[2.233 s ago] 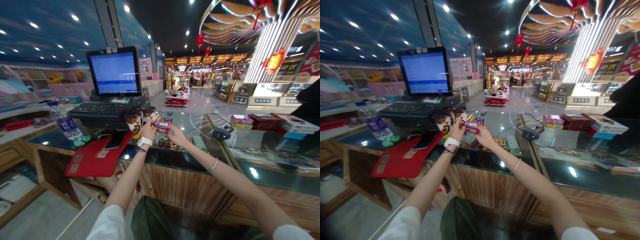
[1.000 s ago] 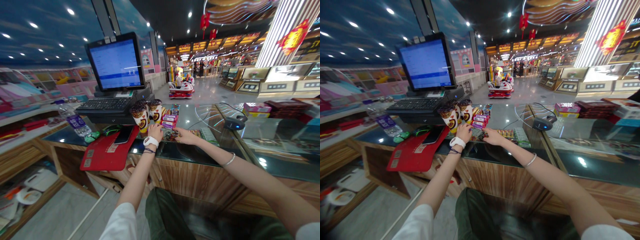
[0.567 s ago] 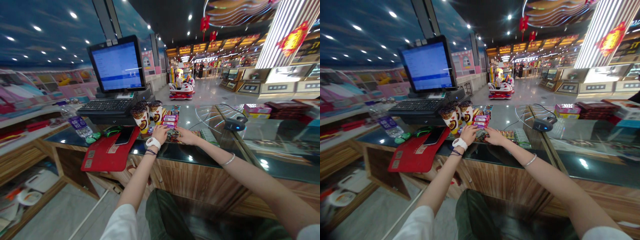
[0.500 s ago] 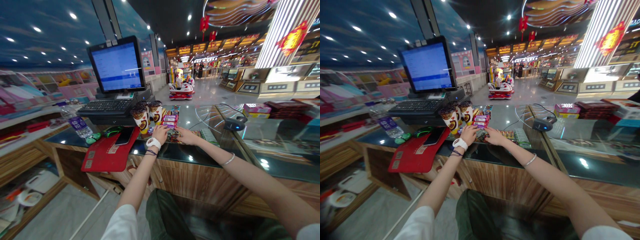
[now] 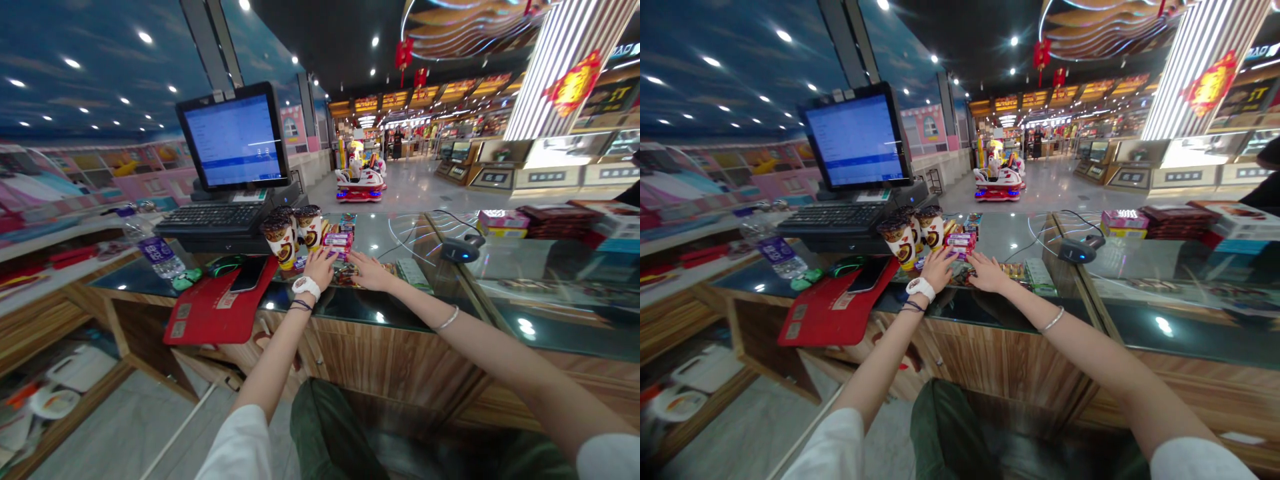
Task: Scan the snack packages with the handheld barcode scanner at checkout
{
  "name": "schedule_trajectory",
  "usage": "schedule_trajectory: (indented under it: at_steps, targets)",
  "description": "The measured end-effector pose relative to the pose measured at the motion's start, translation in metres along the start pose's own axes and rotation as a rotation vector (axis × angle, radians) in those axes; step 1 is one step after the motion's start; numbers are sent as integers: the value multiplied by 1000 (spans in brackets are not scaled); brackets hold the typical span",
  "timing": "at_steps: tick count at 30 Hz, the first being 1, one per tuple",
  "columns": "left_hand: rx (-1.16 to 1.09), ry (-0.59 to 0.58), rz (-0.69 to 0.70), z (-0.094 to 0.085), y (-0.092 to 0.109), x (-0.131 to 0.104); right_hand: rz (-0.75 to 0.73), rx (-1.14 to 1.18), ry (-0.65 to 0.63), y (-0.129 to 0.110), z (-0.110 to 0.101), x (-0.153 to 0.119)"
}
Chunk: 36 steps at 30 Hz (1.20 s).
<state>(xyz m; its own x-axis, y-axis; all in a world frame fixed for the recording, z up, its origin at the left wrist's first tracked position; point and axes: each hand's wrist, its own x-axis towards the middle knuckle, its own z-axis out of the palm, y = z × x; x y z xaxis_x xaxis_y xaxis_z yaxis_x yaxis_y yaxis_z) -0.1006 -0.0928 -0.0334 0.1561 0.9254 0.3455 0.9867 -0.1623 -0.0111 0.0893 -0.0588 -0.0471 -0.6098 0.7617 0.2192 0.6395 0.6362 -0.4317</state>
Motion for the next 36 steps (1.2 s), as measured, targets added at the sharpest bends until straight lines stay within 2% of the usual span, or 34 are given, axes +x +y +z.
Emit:
schedule_trajectory:
  at_steps: [4, 8, 12, 18, 24, 29, 36]
  targets:
    - [8, 2, 19, -3, 10, 2, -55, -126, 70, 2, -13, -11]
    - [28, 12, 55, -8, 36, 10, -91, -219, 189, 19, -40, -33]
    - [4, 47, 121, -11, 80, 25, -76, -289, 319, 53, -72, -63]
    - [-73, 93, 292, -7, 159, 56, 22, -372, 497, 119, -110, -110]
    - [-131, 137, 454, 1, 239, 93, 156, -466, 582, 177, -146, -144]
    - [-144, 160, 541, 13, 292, 126, 238, -518, 604, 217, -171, -155]
    - [-134, 130, 517, 32, 341, 175, 346, -586, 582, 269, -185, -146]
